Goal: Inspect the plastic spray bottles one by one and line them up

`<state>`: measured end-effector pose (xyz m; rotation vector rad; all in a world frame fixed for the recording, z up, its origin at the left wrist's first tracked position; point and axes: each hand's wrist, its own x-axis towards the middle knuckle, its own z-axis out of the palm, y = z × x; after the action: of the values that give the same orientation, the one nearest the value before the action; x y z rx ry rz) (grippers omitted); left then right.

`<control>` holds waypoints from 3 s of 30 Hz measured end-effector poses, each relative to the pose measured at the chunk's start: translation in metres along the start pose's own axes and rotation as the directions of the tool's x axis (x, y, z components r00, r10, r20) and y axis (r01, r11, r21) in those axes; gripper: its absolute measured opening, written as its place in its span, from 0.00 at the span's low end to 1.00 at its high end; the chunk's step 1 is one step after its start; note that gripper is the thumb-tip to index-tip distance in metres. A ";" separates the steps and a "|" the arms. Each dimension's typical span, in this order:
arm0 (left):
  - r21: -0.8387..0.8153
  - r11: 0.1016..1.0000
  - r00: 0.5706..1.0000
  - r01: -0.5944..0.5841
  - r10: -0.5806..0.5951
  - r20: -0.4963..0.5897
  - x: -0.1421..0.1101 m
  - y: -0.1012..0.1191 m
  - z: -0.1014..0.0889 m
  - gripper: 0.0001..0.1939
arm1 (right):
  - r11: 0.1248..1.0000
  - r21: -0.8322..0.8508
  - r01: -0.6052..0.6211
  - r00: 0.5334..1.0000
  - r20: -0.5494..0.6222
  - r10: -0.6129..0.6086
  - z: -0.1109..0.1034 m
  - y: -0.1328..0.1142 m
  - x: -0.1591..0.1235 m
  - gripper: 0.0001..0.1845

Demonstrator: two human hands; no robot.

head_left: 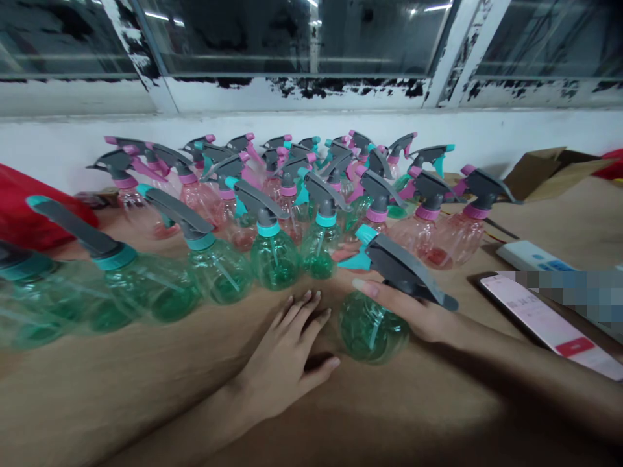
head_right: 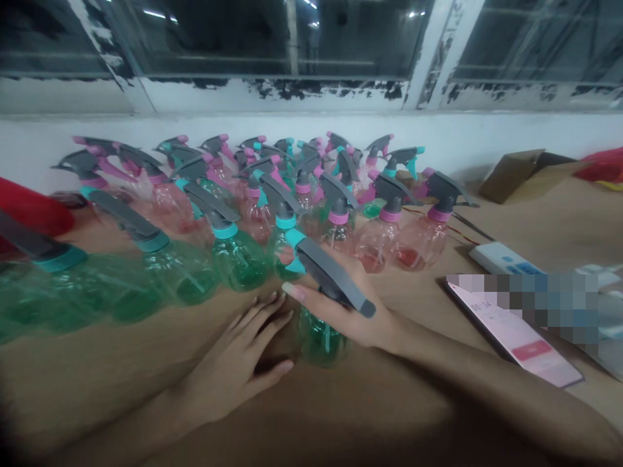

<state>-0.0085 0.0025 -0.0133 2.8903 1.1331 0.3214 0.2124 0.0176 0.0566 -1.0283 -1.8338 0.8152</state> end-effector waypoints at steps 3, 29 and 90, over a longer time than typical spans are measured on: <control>-0.003 1.000 1.000 -0.003 0.003 0.004 0.000 0.000 0.000 0.31 | 1.000 0.013 -0.019 1.000 0.020 0.019 0.000 -0.001 -0.001 0.12; -0.009 1.000 1.000 0.002 -0.002 -0.001 0.001 0.000 0.000 0.31 | 0.998 0.036 0.043 0.999 0.010 -0.044 0.000 -0.001 0.002 0.17; -0.441 0.717 0.659 0.540 -0.686 -0.309 -0.173 -0.009 -0.059 0.37 | 0.893 0.287 0.347 0.872 0.253 -0.420 0.217 -0.103 0.048 0.19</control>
<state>-0.1499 -0.1103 0.0117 2.0065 1.8501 1.0634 -0.0301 -0.0138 0.0685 -0.3716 -2.0550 0.9522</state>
